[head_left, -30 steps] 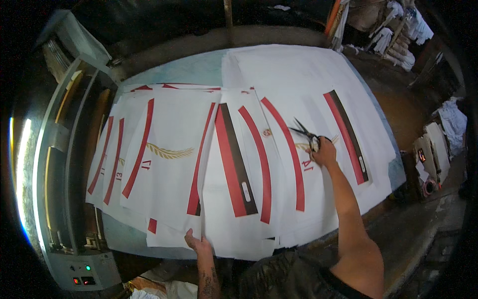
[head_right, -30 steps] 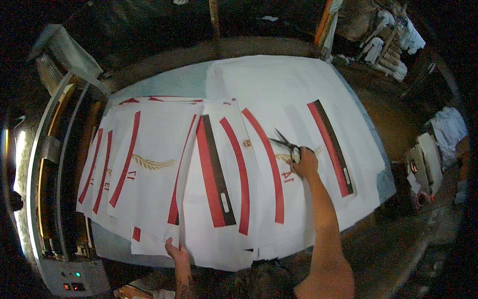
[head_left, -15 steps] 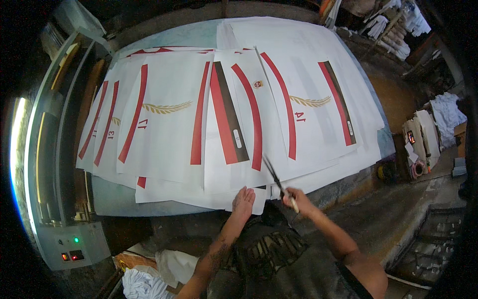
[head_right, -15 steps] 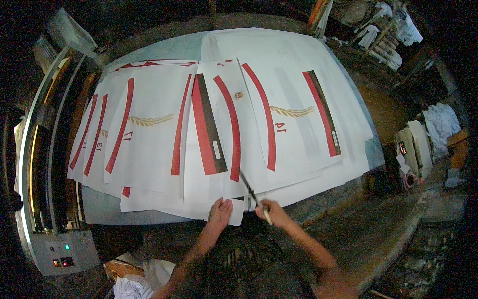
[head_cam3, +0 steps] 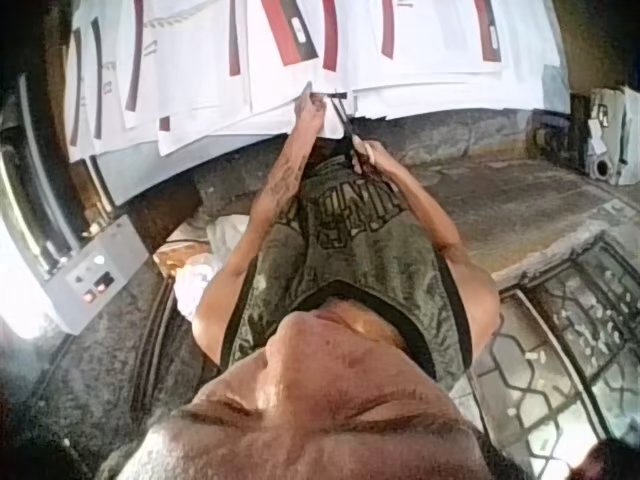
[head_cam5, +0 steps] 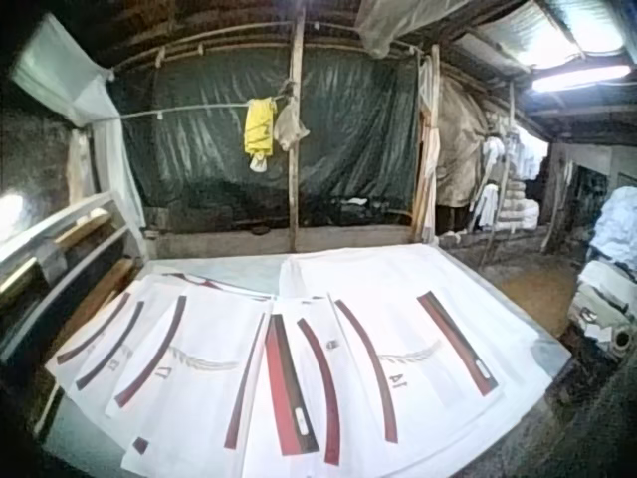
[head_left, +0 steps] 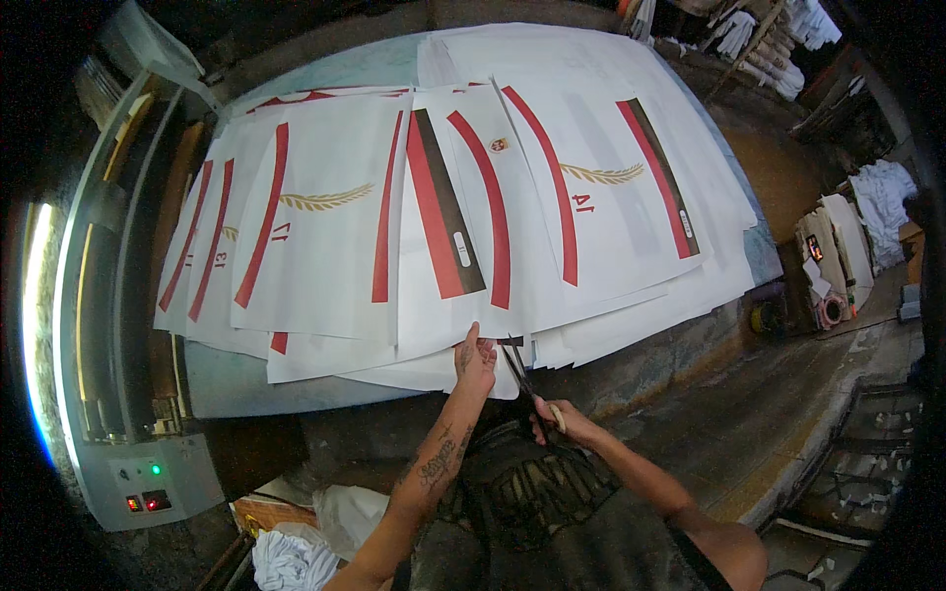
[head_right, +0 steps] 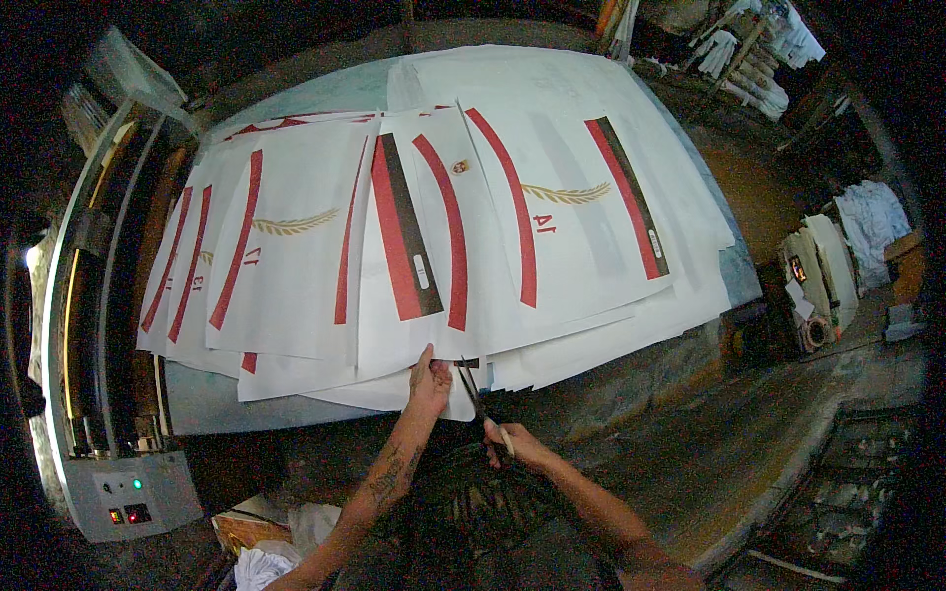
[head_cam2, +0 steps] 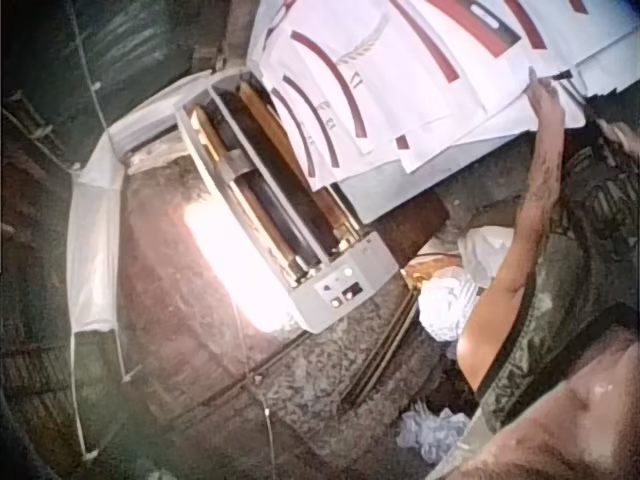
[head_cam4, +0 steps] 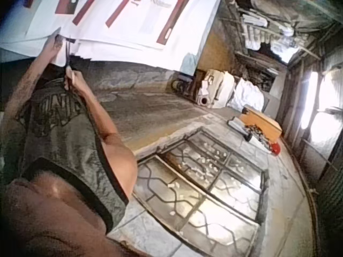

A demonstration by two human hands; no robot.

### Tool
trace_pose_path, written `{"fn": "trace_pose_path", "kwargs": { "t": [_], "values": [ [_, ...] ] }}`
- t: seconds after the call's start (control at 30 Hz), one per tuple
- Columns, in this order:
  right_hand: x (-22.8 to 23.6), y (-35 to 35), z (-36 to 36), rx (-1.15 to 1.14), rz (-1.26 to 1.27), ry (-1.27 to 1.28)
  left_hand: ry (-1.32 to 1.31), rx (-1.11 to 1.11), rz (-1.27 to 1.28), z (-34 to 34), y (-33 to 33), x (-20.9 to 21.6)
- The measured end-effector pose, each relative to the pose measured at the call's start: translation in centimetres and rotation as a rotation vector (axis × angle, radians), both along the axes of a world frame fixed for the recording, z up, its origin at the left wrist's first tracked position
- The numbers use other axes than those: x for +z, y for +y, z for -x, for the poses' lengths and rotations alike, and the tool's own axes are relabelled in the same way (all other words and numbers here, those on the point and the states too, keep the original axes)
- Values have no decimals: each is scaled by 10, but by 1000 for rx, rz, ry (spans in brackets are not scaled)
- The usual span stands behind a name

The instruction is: The person uses scissors to cut a stack of large white paper sheets with red and gold printed designs. They repeatedly cut along the printed lines, separate the cut pieces, and reposition the remaining stack to continue cutting.

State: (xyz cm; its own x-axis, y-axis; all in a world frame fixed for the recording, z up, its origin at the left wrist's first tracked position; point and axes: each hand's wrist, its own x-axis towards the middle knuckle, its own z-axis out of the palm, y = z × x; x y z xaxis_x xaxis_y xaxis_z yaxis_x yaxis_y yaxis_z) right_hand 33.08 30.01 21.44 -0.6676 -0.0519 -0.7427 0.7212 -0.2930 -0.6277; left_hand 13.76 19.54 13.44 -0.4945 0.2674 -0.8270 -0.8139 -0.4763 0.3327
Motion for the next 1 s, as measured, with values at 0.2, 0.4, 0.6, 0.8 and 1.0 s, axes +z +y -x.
{"fn": "trace_pose_path", "kwargs": {
  "t": [0.2, 0.4, 0.6, 0.8, 1.0],
  "values": [
    [-9, -23, 29, -121, 32, 6, 93, 268, 56, -3, 9, 3],
    [-14, -36, 51, -225, 47, 93, 127, 167, 130, -1, 7, 2],
    [3, -39, 35, -119, -104, 164, 132, 183, -149, 6, -6, 21],
    [-10, -47, 60, -231, -105, 174, 181, 43, -60, 9, -4, 21],
    [-10, -53, 70, -300, -159, 161, 182, 24, 31, 8, -6, 13]
  ]
}}
